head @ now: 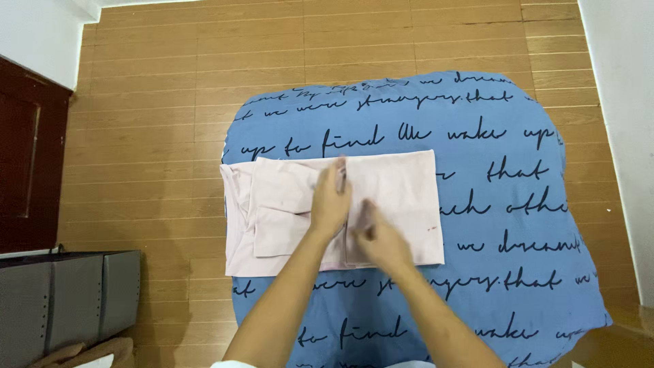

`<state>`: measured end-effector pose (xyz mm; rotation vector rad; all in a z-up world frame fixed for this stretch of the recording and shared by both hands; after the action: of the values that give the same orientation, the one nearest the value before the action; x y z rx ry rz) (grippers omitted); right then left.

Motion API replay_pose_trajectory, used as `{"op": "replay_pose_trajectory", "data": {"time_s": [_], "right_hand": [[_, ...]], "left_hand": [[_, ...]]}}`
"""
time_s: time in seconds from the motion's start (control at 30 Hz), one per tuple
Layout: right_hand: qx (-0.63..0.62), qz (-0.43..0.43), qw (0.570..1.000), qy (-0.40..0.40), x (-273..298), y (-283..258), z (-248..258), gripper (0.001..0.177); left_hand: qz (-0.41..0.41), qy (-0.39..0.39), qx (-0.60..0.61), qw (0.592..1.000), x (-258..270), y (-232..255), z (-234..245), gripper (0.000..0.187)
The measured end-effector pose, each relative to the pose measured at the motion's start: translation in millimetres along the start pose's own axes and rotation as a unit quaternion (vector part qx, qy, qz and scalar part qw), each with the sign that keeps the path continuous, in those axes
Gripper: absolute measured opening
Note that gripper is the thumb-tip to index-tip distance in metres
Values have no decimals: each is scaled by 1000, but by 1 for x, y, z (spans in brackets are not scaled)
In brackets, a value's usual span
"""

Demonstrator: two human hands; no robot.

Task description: The person folds a pink shirt and a white shirt on a blue patterned surface and places them into a suitcase.

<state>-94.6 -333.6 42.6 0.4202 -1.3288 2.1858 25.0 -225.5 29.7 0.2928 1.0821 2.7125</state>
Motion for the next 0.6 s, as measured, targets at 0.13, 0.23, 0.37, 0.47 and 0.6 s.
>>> {"op": "replay_pose_trajectory", "data": {"time_s": [0.13,0.23,0.37,0.47,0.6], "right_hand": [[72,149,934,316,-8,42,74,64],[75,56,938,334,-29,79,113,65],[-46,-52,979,190,-63,102,108,66],[-303,-131,940,90,-66,105,92,61],[-372,-99,922,43,-56,95,91,60]], "left_hand": [[-195,-45,-265,943,33,24,-12,67],[-191,-77,-309,928,48,20,-21,75],[-187,-69,-328,923,53,7,-30,75],[-200,-40,-332,921,55,1,-33,76],[-189,-34,-347,918,57,-3,-37,75]]}}
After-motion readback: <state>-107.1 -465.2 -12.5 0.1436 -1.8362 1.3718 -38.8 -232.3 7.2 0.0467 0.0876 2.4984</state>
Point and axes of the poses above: each hand's wrist, its own x-axis away from the middle knuckle, its own z-axis out of the back of the hand, y = z × x, the point moved 4 cm from there along -x, towards the middle knuckle, and after that the axes turned 14 degrees about -x, right-handed, at the moved point
